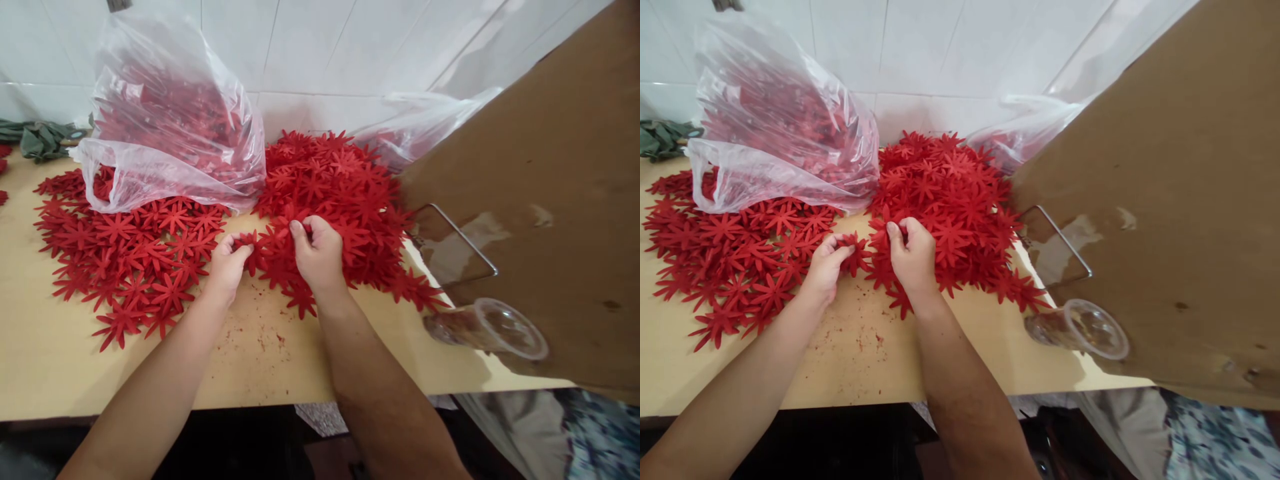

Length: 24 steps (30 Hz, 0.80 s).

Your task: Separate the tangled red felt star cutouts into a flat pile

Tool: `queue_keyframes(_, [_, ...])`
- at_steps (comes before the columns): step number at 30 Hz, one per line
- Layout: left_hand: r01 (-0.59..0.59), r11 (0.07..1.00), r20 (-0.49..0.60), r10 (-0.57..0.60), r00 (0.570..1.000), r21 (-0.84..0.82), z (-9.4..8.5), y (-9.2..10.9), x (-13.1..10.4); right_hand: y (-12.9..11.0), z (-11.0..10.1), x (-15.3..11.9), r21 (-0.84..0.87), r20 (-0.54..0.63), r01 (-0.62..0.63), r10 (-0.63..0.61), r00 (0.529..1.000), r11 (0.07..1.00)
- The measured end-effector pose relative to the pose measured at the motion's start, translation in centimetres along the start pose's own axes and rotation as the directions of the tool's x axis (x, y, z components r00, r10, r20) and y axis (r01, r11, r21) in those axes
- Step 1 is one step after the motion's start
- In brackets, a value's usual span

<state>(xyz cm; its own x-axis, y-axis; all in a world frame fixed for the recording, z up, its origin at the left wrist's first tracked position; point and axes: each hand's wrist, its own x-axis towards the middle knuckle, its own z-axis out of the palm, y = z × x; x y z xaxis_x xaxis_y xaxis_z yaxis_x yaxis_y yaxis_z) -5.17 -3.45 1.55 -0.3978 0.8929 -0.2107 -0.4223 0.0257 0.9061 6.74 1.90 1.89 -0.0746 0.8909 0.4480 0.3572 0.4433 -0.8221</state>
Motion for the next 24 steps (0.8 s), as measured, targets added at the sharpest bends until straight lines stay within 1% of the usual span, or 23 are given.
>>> queue_keyframes(3, [0.048, 0.999, 0.003, -0.048, 0.999, 0.008, -0.1, 0.0, 0.0, 0.1, 0.0, 0.0, 0.007, 0.025, -0.013, 0.012, 1.0, 1.0])
queue_keyframes(5, [0.068, 0.998, 0.03, -0.068, 0.997, 0.0, -0.2, -0.1, 0.0, 0.2, 0.1, 0.0, 0.043, 0.039, -0.023, 0.022, 0.999, 0.999])
queue_keyframes(10, [0.034, 0.999, 0.165, -0.027, 0.986, -0.037, -0.1, 0.0, -0.3, -0.1, 0.5, 0.0, 0.105, 0.079, -0.025, 0.017, 0.997, 0.994])
queue_keyframes(13, [0.029, 0.999, 0.226, -0.023, 0.974, -0.024, 0.2, 0.2, -0.6, -0.4, 0.7, -0.2, 0.14, 0.122, -0.027, 0.01, 0.993, 0.99])
queue_keyframes(16, [0.039, 0.998, 0.278, -0.025, 0.96, -0.045, 0.4, 0.1, -0.8, -0.8, 0.8, -0.5, 0.15, 0.14, -0.024, 0.003, 0.99, 0.988])
queue_keyframes(21, [0.02, 0.999, 0.221, -0.011, 0.975, -0.037, 0.4, -0.4, -0.5, -0.9, 0.7, -0.6, 0.081, 0.147, -0.005, -0.007, 0.989, 0.997])
queue_keyframes(24, [-0.009, 1.0, 0.182, 0.013, 0.983, -0.024, 0.3, -0.5, -0.3, -0.6, 0.7, -0.5, 0.033, 0.131, 0.046, -0.05, 0.99, 0.998])
